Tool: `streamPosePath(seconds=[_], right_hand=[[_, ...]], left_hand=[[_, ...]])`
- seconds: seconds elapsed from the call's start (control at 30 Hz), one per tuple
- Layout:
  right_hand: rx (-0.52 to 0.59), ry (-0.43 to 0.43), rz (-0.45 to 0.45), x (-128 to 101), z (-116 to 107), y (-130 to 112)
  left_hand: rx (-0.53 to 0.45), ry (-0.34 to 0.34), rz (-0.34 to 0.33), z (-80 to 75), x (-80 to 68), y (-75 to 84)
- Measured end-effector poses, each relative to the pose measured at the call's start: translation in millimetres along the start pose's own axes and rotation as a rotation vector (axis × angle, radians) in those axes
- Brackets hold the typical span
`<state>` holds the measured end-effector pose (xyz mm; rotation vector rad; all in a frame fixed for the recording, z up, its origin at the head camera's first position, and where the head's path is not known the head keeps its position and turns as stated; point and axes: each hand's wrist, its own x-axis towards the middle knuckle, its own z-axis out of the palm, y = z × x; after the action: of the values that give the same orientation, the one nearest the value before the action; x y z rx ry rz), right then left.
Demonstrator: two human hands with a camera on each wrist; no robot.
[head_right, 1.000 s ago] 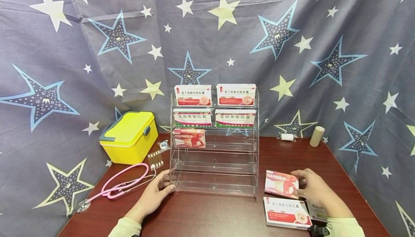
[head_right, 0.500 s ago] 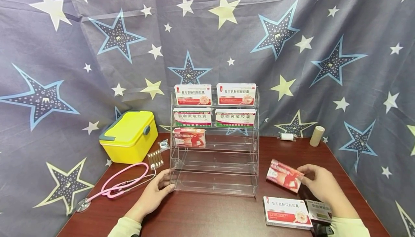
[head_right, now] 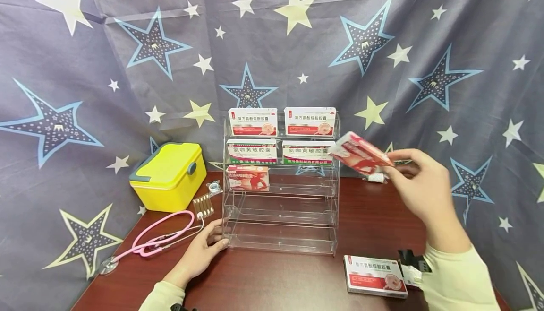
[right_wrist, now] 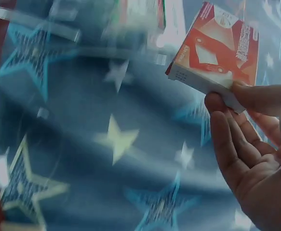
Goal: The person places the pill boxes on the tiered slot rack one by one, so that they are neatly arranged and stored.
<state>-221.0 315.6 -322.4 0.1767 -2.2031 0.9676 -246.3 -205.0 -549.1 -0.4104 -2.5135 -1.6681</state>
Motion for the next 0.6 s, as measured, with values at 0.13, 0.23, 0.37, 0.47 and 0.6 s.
streamPosePath(seconds=[0.13,0.23,0.37,0.47,0.6], right_hand=[[0.006,-0.048,-0.103,13.5,29.2,-22.0],[0.018,-0.108,-0.116,18.3,49.9,-26.3],[-0.001,-0.167,-0.115,19.8,71.3,-22.8],[-0.031,-0.179,-0.141,19.1,81.9,-19.6],[-0.051,-0.188,-0.177,17.4,93.2,-16.7]], left_hand=[[-0.001,0.001,-0.009,0.2,-0.2,-0.1],[0.001,0.003,-0.013,0.6,-0.2,0.4],[0.002,0.002,-0.022,0.8,-0.3,1.5],[0.002,0.0,-0.027,0.4,-0.4,2.5],[-0.002,-0.002,-0.028,-0.1,0.0,3.3]])
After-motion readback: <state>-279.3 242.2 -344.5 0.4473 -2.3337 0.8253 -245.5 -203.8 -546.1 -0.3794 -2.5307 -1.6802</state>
